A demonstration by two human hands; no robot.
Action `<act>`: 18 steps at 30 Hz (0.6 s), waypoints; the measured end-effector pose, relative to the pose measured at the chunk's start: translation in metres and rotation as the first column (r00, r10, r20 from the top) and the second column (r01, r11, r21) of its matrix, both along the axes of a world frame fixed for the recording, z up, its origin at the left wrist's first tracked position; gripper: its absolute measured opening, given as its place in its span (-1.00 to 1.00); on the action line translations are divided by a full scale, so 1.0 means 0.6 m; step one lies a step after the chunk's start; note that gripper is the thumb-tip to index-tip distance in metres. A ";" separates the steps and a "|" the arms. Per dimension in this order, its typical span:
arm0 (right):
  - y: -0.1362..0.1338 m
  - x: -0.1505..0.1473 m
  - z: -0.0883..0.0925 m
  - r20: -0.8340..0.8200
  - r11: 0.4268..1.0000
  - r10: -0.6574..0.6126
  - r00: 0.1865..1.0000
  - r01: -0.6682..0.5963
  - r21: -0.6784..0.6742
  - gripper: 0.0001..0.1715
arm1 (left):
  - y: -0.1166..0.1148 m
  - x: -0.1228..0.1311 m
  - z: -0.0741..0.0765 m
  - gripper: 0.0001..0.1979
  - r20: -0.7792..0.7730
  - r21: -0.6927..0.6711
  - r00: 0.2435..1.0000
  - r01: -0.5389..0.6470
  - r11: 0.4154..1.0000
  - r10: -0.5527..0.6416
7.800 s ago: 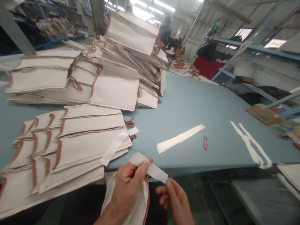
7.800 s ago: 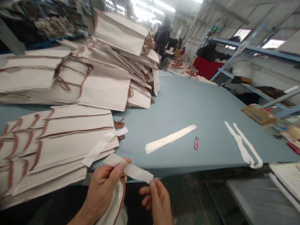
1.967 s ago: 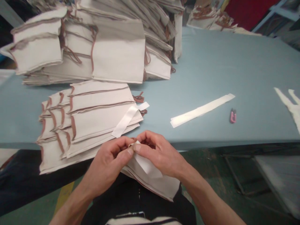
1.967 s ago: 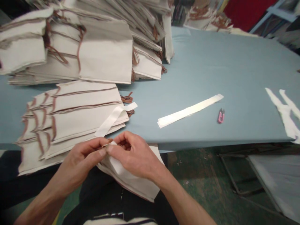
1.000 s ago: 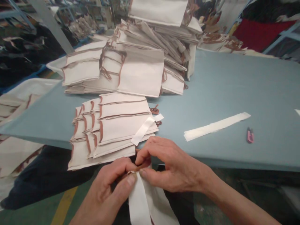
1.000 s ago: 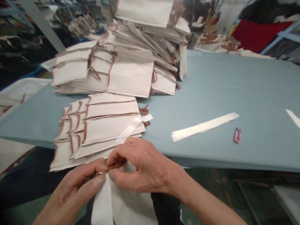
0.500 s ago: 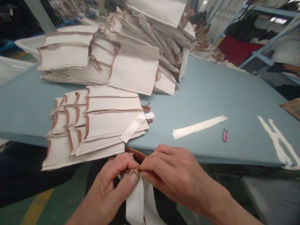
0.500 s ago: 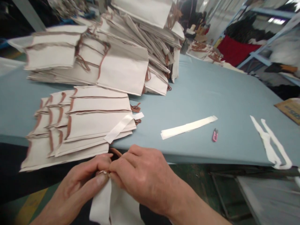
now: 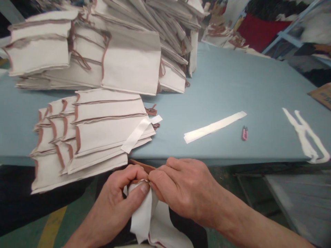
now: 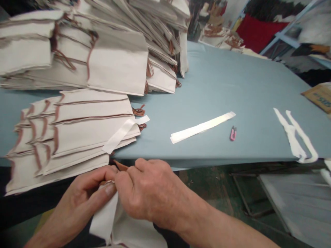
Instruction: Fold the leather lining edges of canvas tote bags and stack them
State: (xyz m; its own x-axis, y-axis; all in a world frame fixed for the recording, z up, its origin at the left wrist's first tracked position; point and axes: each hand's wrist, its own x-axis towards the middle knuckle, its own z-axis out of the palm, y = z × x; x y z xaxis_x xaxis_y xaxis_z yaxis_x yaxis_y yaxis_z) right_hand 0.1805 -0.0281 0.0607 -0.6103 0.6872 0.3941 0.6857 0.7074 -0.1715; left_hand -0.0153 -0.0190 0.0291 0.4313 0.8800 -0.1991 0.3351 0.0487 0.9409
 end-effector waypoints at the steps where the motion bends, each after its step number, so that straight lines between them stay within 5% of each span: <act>1: -0.001 0.002 -0.004 0.002 1.000 -0.009 1.000 0.009 0.000 -0.57 | 0.001 0.003 0.001 -0.70 -0.003 -0.011 1.000 0.004 1.000 -0.004; 5: 0.005 0.013 -0.021 -0.050 0.997 -0.042 0.998 0.039 -0.060 -0.68 | 0.003 0.011 -0.003 -0.67 0.060 -0.088 0.998 0.013 0.996 -0.008; 7: 0.013 0.021 -0.024 -0.124 0.977 -0.063 0.990 0.036 -0.209 -0.76 | 0.001 0.014 -0.006 -0.63 0.145 -0.158 0.989 0.038 0.987 -0.015; 12: 0.033 0.034 -0.017 -0.317 0.798 -0.163 0.934 -0.064 -0.599 -0.83 | -0.005 0.018 -0.005 -0.62 0.228 -0.363 0.967 -0.024 0.931 0.114; 15: 0.037 0.033 -0.012 -0.348 0.715 -0.210 0.914 -0.100 -0.692 -0.82 | -0.006 0.021 0.001 -0.64 0.208 -0.394 0.965 -0.069 0.916 0.162; 18: 0.034 0.029 -0.012 -0.339 0.690 -0.217 0.915 -0.102 -0.717 -0.83 | -0.008 0.028 0.003 -0.67 0.178 -0.374 0.964 -0.118 0.920 0.196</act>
